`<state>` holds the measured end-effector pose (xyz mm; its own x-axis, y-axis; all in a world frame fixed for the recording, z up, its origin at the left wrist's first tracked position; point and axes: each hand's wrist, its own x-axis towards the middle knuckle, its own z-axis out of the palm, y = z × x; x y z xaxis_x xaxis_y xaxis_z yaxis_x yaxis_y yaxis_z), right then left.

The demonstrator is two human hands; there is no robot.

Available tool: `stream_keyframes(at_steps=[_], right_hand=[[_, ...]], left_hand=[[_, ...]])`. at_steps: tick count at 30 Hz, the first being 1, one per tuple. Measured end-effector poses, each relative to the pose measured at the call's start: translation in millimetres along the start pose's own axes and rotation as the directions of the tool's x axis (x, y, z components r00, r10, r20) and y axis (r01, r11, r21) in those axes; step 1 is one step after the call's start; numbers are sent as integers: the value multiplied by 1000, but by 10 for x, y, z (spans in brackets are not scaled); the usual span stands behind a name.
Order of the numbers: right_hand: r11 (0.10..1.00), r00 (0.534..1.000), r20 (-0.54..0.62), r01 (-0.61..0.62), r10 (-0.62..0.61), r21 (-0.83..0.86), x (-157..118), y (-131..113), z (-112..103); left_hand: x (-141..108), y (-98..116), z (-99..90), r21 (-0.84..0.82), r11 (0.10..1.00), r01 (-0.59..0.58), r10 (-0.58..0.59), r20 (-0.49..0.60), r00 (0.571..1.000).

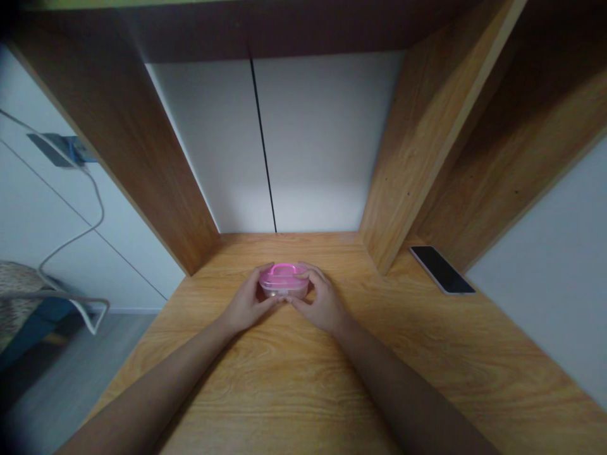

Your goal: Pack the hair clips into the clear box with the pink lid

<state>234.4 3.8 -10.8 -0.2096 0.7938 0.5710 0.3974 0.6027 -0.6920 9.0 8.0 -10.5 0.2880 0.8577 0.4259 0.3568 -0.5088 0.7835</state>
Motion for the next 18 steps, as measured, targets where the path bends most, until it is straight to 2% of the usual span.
stream_keyframes(at_steps=[18], right_hand=[[999,999,-18,-32,32,17,8,96,57]], left_hand=[[19,-12,20,17,1000,7,-6,-39,999]])
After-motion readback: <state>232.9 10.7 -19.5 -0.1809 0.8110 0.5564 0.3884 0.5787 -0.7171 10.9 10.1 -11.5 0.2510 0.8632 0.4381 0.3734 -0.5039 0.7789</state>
